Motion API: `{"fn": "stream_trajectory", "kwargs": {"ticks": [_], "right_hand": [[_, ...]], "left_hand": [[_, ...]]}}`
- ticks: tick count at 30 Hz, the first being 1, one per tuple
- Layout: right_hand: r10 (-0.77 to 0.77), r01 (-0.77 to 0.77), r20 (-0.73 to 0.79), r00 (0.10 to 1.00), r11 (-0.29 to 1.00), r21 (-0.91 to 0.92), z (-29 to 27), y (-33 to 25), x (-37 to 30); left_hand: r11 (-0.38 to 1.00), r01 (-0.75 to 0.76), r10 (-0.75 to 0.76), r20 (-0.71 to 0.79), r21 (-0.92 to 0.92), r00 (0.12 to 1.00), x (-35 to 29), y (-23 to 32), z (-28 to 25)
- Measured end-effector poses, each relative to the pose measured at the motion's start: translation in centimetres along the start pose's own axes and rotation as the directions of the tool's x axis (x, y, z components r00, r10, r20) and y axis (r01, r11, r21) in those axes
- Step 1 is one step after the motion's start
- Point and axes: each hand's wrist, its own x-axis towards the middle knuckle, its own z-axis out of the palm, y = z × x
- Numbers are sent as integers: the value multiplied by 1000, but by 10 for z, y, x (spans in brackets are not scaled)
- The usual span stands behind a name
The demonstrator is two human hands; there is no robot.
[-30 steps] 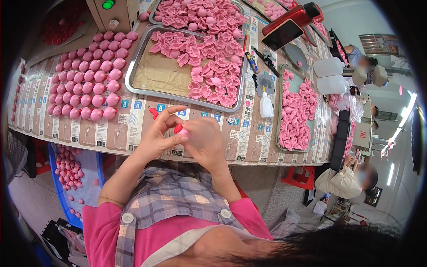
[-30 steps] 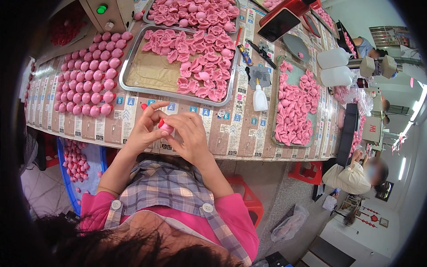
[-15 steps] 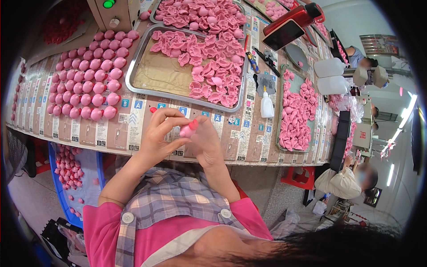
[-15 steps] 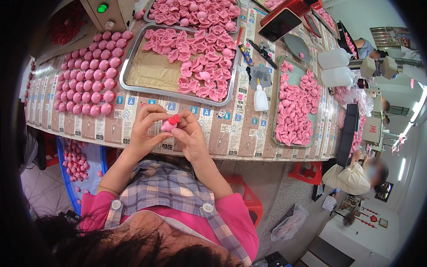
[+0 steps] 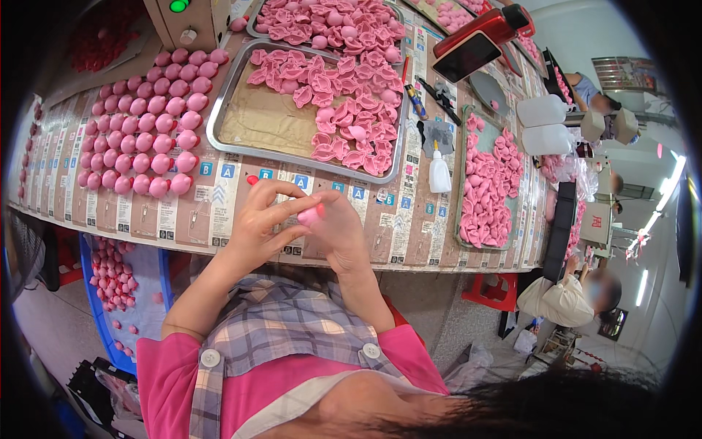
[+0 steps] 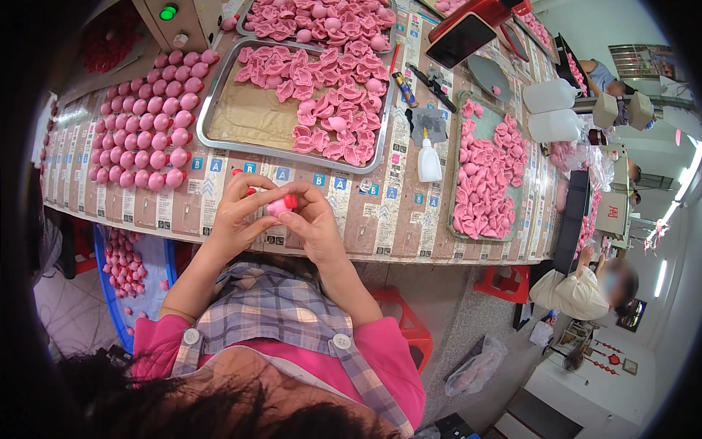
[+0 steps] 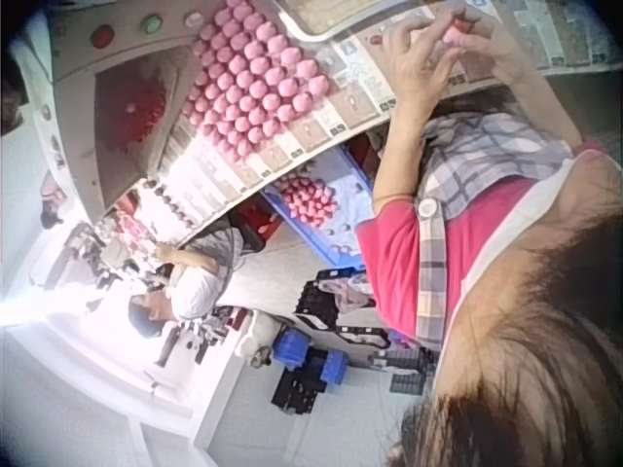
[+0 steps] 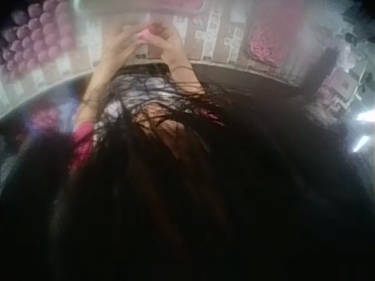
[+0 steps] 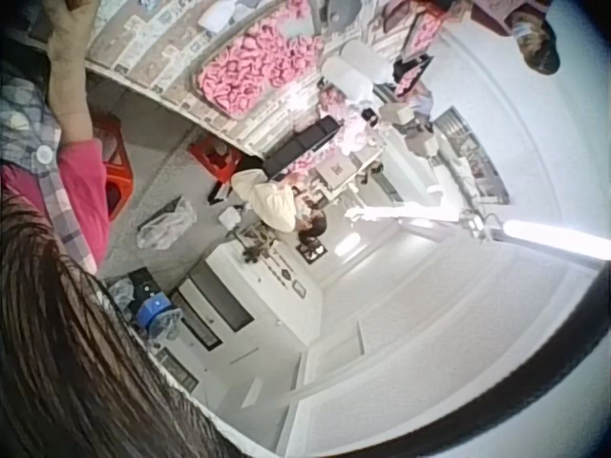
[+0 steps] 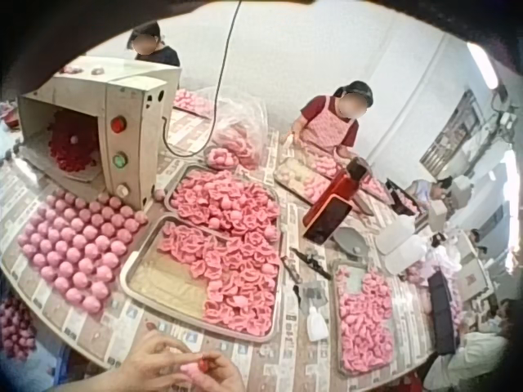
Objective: The person assembles toy figures by applying glue from a bottle to plastic pieces and attaching them together by hand.
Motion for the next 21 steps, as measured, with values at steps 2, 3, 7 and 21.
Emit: {"fn": "stream_trajectory", "kwargs": {"ticks": [2, 3, 7, 21], "right_hand": [[-39, 40, 13, 999, 999, -17, 1, -2, -2], [-39, 39, 12, 999, 999, -20, 3, -2, -2], [-85, 85, 3, 996, 995, -58, 6, 0, -3], [-127, 126, -34, 991, 992, -12, 11, 1, -5]], "left_hand": [[1000, 6, -6, 8, -11, 1000, 1, 2, 0], [1000, 13, -13, 12, -27, 1000, 1, 2, 0], [999, -19, 19, -1, -37, 1000, 0, -2, 2], [987, -161, 163, -68, 24, 984, 4, -2, 3]]}}
